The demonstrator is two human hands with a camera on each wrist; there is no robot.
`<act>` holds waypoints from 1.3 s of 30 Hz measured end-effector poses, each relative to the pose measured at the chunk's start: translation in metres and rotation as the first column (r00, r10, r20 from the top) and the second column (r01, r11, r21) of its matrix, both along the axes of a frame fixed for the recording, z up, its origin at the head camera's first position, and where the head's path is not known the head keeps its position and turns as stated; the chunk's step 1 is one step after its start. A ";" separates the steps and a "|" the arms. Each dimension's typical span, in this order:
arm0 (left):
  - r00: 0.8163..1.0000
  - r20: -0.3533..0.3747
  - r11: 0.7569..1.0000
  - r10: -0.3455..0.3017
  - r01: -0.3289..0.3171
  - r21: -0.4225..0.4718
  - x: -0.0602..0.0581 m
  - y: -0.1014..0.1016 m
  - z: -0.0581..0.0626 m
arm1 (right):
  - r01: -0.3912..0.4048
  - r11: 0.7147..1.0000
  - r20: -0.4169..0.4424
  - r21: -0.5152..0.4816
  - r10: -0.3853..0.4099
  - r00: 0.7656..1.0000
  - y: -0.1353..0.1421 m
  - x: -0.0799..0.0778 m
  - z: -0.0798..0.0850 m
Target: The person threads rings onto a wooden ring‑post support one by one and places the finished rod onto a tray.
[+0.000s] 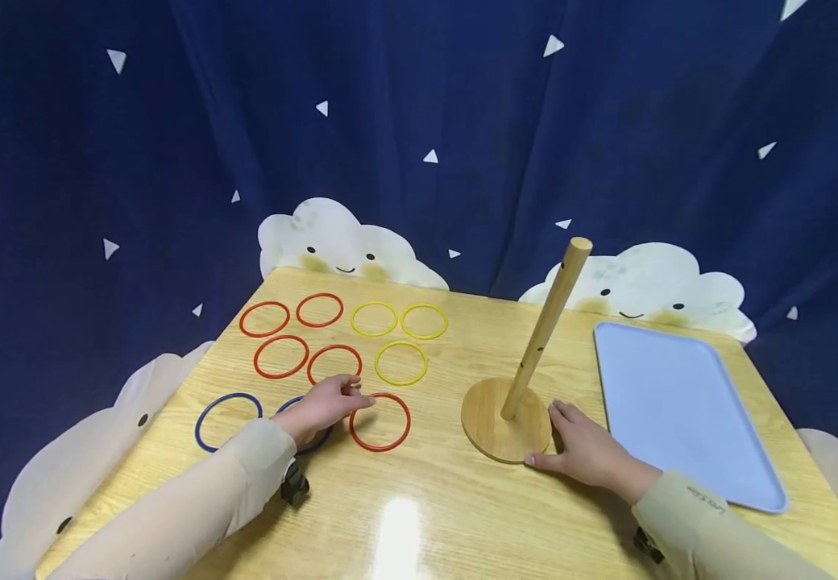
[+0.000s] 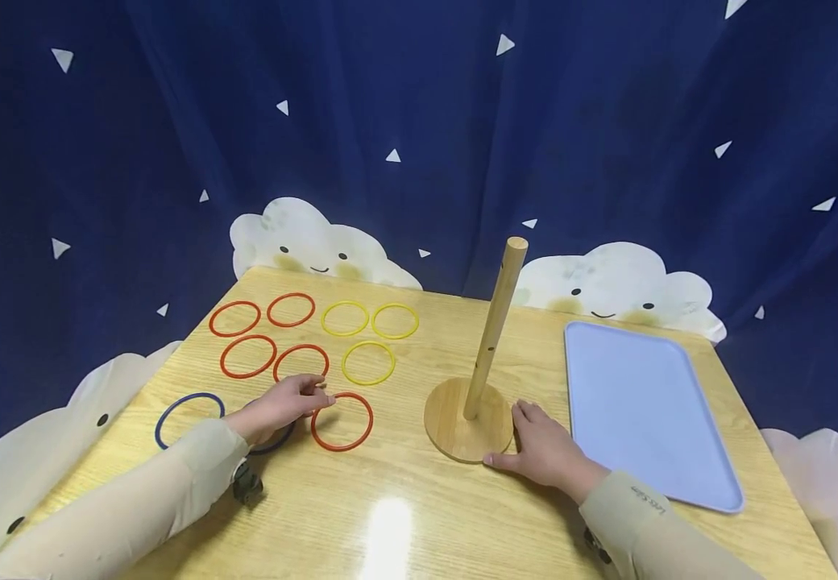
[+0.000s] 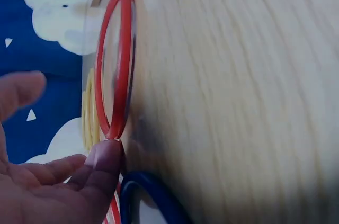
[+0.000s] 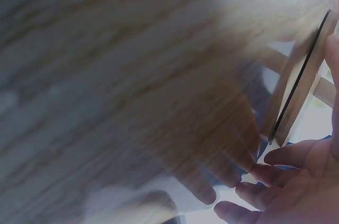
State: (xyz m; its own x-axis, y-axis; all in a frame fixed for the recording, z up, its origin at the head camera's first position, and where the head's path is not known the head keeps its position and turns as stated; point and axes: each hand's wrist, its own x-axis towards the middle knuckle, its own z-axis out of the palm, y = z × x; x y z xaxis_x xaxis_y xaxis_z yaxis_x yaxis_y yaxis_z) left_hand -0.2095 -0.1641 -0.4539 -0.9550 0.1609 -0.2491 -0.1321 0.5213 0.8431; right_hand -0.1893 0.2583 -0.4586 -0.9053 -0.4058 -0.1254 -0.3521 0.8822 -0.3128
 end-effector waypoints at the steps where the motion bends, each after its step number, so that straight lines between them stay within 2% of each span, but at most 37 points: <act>1: 1.000 -0.014 1.000 0.005 -0.005 0.000 0.000 0.001 0.000 | 0.002 1.000 0.003 0.001 -0.002 1.000 0.000 0.000 0.001; 6: 0.999 -0.052 1.000 0.012 -0.011 0.010 -0.001 0.004 -0.002 | 0.004 1.000 0.015 -0.003 -0.004 1.000 0.000 0.000 0.001; 10: 0.996 -0.084 0.999 -0.003 -0.001 -0.048 -0.003 0.005 -0.004 | 0.005 1.000 0.011 -0.009 -0.005 1.000 0.001 0.000 -0.001; 13: 0.992 -0.117 0.992 -0.040 0.026 -0.120 -0.007 0.007 -0.002 | 0.006 1.000 0.002 -0.015 -0.006 1.000 0.002 -0.001 -0.002; 16: 0.982 -0.163 0.970 -0.097 0.056 -0.238 -0.010 0.009 -0.001 | -0.014 1.000 -0.018 -0.005 0.014 1.000 0.003 -0.001 -0.003; 20: 0.963 -0.201 0.918 -0.182 0.093 -0.385 -0.011 0.012 -0.002 | -0.059 0.998 -0.040 0.031 0.060 0.997 0.003 -0.001 -0.004; 24: 0.952 -0.189 0.885 -0.242 0.137 -0.444 -0.011 0.016 -0.001 | -0.087 0.994 -0.048 0.072 0.091 0.995 0.003 0.000 -0.004; 27: 0.948 -0.186 0.874 -0.259 0.148 -0.462 -0.012 0.019 0.000 | -0.096 0.991 -0.065 0.098 0.103 0.993 0.004 0.000 -0.002; 33: 0.954 -0.172 0.878 -0.244 0.142 -0.457 -0.010 0.019 0.001 | -0.093 0.991 -0.055 0.091 0.099 0.994 0.003 0.000 0.000; 39: 0.962 -0.171 0.905 -0.214 0.130 -0.404 -0.008 0.018 0.005 | -0.083 0.995 -0.039 0.047 0.084 0.996 0.004 -0.001 -0.001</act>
